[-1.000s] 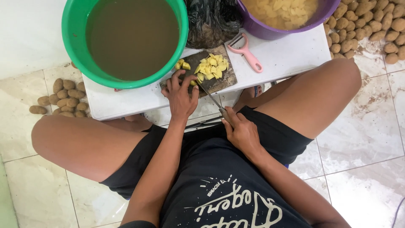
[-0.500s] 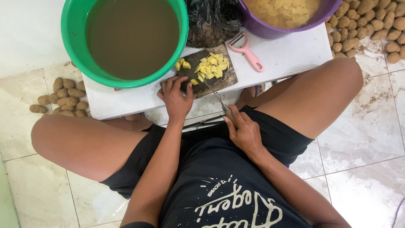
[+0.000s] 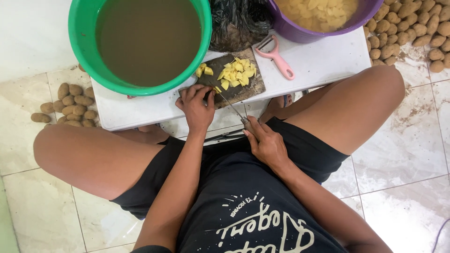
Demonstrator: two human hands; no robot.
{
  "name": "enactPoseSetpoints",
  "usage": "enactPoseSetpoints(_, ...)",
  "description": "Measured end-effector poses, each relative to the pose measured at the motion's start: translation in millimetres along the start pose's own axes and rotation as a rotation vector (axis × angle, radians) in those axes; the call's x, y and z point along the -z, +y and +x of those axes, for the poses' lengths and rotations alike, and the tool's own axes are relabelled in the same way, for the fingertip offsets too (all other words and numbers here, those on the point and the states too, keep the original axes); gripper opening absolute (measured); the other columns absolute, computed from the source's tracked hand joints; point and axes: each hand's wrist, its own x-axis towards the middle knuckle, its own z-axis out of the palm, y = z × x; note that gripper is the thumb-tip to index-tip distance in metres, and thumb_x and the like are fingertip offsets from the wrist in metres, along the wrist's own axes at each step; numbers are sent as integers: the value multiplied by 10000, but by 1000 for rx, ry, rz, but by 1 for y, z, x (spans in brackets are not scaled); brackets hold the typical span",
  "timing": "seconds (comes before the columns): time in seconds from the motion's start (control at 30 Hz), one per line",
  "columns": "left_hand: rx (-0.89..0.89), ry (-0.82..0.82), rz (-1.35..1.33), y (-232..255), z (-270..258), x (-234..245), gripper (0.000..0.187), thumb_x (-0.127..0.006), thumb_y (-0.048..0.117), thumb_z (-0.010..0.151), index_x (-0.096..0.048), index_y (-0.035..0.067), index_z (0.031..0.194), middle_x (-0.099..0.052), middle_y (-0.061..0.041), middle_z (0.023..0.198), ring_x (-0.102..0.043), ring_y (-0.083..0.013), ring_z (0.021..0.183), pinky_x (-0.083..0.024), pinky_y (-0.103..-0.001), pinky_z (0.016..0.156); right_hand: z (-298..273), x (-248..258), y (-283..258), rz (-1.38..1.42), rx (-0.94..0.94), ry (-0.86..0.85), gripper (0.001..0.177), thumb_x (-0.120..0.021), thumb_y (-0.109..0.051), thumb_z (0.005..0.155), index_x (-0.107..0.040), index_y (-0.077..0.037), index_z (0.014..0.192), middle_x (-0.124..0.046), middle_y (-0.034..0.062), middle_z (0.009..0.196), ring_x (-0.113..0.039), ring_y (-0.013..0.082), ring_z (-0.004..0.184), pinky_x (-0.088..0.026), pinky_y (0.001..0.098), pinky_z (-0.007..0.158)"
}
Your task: Slicing peeled potatoes into small pieces using a knife on a wooden block.
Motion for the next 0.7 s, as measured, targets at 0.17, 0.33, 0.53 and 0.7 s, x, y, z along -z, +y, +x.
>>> enactPoseSetpoints(0.17, 6, -4, -7, 4, 1, 2, 54, -746, 182, 1024, -784, 144, 1031, -629, 2, 993, -573, -236, 1011, -320, -501, 973, -1, -1, 1, -9, 10, 3, 474, -718, -265, 1051, -652, -141, 1504, -704, 161, 829, -672, 361, 546, -549, 464, 422)
enactPoseSetpoints(0.33, 21, 1, -5, -5, -2, -6, 42, -772, 209, 1006, -792, 172, 1005, -646, 18, 1003, -577, -230, 1013, -312, -507, 989, -2, -5, 5, -36, 23, 16, 474, -742, -265, 1034, -671, -140, 1486, -706, 157, 826, -663, 357, 530, -534, 459, 401)
enactPoseSetpoints(0.53, 33, -18, 15, -11, -1, -10, 68, -783, 200, 992, -809, 142, 1016, -666, 13, 1015, -587, -237, 1000, -310, -506, 992, -1, -8, 9, -46, 45, 9, 474, -734, -243, 1034, -667, -128, 1489, -683, 156, 790, -611, 347, 473, -514, 460, 394)
enactPoseSetpoints(0.7, 38, -17, 3, -11, 0, -10, 52, -793, 230, 989, -823, 191, 1006, -671, 56, 989, -588, -212, 993, -298, -499, 980, 3, -21, 22, -100, 64, 35, 465, -744, -330, 1025, -698, -175, 1462, -690, 124, 793, -644, 351, 496, -511, 474, 388)
